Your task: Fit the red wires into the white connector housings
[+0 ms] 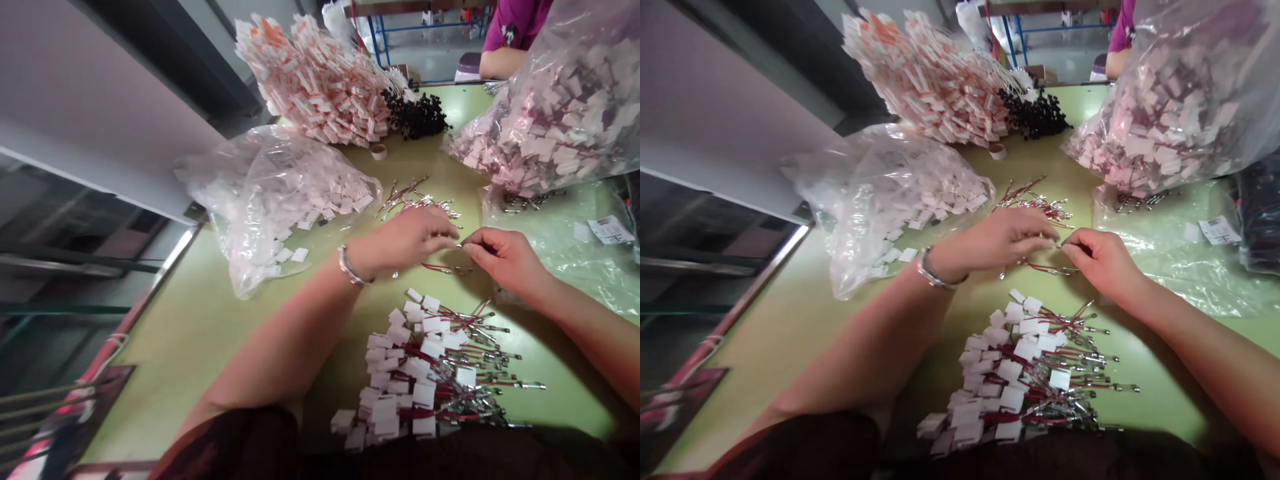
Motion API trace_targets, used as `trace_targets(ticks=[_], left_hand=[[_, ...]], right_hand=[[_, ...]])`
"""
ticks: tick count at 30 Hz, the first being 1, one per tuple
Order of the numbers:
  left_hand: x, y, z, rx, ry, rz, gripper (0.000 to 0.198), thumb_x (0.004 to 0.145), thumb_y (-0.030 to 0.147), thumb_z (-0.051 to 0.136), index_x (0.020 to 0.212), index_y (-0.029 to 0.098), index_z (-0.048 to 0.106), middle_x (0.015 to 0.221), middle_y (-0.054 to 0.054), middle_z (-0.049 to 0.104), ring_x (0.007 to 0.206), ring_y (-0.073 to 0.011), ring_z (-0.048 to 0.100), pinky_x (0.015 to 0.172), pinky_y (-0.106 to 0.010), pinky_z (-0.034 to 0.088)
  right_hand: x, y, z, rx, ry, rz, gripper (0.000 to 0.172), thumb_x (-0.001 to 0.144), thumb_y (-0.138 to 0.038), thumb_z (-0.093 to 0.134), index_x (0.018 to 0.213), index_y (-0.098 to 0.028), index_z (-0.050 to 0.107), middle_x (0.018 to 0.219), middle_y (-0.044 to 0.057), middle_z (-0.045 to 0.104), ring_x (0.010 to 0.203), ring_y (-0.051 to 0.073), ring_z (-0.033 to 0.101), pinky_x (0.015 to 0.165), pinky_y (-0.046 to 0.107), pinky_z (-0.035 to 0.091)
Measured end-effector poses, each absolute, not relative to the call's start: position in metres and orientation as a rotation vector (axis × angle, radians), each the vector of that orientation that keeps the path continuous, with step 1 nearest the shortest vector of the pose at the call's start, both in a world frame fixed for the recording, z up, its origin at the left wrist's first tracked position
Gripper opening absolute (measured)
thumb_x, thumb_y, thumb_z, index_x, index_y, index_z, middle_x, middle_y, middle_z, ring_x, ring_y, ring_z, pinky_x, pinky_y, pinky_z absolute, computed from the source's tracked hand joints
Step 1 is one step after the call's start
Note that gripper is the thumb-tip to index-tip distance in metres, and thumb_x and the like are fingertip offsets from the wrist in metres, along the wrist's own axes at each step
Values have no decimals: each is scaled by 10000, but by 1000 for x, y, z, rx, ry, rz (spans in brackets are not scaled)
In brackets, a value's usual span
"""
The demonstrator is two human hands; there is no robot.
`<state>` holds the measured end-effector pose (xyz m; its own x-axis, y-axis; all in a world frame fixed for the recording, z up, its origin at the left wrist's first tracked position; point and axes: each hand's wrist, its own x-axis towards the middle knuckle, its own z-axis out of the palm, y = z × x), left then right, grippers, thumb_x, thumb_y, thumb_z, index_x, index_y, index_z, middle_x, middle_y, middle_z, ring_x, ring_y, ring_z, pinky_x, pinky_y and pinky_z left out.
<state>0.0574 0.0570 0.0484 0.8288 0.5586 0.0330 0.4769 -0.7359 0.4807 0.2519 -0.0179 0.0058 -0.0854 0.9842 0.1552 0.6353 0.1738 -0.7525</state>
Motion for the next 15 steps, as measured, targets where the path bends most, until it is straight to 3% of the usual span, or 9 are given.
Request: trace_targets(ticks=[3,8,15], left_hand=[[27,75,61,2468,974,321,205,825,303,521,808,162,669,781,-32,650,722,-143,548,712,-277,389],[9,81,50,2431,1278,-73,380,771,409,578,480,167,546,461,-3,484,485,-108,402,552,-276,318],[37,71,18,2506,1446,3,198,733,309,623,605,160,595,598,-49,531,589,-172,494,583,-297,358]], right_hand=[[258,-17,-1,-1495,-1872,580,173,852,-318,541,797,-222,674,731,19,671,647,152,579,625,305,451],[256,-23,-9,-1391,-2297,330,211,901,-304,491,879,-233,689,864,55,674,761,177,602,663,315,462],[246,-30,-13,-1439,-2566,138,208,921,-334,487,916,-216,658,885,57,658,757,175,588,617,288,424]])
